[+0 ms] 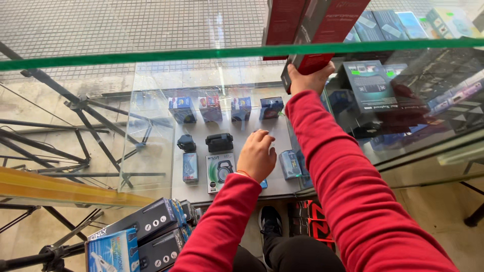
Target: The person organizes various electronic items on glass shelves, moving boxes and products to different positions within the case.
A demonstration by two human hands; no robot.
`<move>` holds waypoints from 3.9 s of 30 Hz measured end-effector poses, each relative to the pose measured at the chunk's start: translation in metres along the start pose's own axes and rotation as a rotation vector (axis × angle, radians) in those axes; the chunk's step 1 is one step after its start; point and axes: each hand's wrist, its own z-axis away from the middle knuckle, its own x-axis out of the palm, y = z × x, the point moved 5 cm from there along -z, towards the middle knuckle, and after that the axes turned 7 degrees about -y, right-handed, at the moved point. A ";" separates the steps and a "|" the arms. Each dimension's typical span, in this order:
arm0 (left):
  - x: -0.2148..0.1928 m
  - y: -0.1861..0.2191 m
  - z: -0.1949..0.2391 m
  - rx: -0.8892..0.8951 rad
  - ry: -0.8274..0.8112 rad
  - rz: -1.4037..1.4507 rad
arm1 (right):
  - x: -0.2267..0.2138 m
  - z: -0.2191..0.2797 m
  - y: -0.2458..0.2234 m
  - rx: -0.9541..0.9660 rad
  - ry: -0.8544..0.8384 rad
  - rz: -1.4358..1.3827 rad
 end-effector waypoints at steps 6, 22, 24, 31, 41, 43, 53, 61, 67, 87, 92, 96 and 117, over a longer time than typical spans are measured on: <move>-0.022 0.018 0.000 0.014 -0.045 0.000 | 0.018 -0.045 0.002 -0.022 0.084 -0.034; -0.029 0.014 -0.006 0.006 -0.085 0.077 | -0.032 0.079 0.005 -0.250 0.013 -0.220; -0.016 0.003 -0.003 0.030 -0.054 0.005 | -0.082 0.136 0.000 -0.300 -0.065 -0.184; -0.033 -0.022 -0.002 -0.093 0.005 0.274 | -0.266 0.255 0.077 -0.470 -0.634 0.009; -0.095 -0.009 0.058 -0.288 0.077 0.290 | -0.376 0.353 0.304 -0.552 -0.819 0.785; -0.090 0.000 0.069 -0.247 0.089 0.137 | -0.358 0.363 0.299 -0.619 -0.872 0.811; -0.083 0.007 0.081 -0.224 0.097 -0.053 | -0.283 0.352 0.418 -0.847 -0.854 1.035; -0.084 0.013 0.080 -0.271 0.099 -0.045 | -0.278 0.344 0.451 -0.923 -0.576 1.112; -0.073 0.002 0.083 -0.134 0.195 -0.117 | -0.304 0.340 0.419 -0.504 -0.905 1.155; -0.071 0.031 0.069 -0.179 0.147 -0.101 | -0.376 0.238 -0.151 -1.238 -0.353 0.478; -0.072 0.033 0.068 -0.218 0.193 -0.086 | -0.278 0.203 -0.175 -1.217 -0.374 0.347; -0.073 0.036 0.065 -0.278 0.117 -0.095 | -0.214 0.159 -0.185 -1.100 -0.402 0.309; -0.064 0.035 0.068 -0.340 0.135 -0.120 | -0.080 0.153 -0.024 -0.265 -0.543 0.084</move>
